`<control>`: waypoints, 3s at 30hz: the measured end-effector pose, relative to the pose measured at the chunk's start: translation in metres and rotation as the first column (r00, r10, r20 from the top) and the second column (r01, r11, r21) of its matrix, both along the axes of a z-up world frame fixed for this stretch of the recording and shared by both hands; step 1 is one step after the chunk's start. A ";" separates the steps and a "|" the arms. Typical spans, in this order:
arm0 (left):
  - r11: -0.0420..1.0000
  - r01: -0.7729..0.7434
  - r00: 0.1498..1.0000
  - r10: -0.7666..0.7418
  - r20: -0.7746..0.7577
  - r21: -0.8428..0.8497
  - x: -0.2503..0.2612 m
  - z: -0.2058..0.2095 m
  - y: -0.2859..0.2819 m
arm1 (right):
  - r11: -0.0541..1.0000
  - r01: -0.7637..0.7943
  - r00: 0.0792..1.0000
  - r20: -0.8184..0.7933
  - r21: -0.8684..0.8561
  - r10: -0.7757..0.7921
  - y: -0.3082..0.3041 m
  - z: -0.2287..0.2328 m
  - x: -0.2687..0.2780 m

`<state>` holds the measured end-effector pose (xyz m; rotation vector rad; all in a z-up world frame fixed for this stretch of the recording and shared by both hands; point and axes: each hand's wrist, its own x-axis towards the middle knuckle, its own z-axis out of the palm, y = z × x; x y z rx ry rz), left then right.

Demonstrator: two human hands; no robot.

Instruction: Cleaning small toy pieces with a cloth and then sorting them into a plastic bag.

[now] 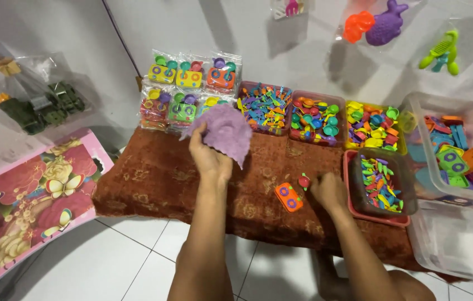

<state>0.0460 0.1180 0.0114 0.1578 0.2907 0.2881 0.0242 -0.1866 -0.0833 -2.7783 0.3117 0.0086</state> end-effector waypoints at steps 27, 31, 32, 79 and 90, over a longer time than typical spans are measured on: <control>0.997 -0.056 0.943 0.034 -0.332 -0.057 -0.020 0.053 0.012 | 0.918 -0.349 0.908 0.176 -0.188 0.381 0.119 -0.019 0.257; 0.998 -0.045 0.948 0.026 -0.318 -0.052 -0.019 0.049 0.013 | 0.922 -0.343 0.910 0.182 -0.179 0.373 0.107 -0.051 0.277; 0.998 -0.044 0.948 0.026 -0.319 -0.050 -0.019 0.046 0.014 | 0.929 -0.329 0.920 0.163 -0.172 0.356 0.103 -0.063 0.286; 0.656 0.243 0.966 -0.094 -0.242 0.715 -0.225 -0.004 -0.149 | -0.632 -0.023 0.946 -0.188 0.775 -0.265 0.042 -0.036 -0.198; 0.416 0.246 0.964 -0.014 -0.264 0.876 -0.301 -0.100 -0.144 | 0.047 -0.135 0.927 0.143 0.990 -0.346 0.052 0.018 -0.278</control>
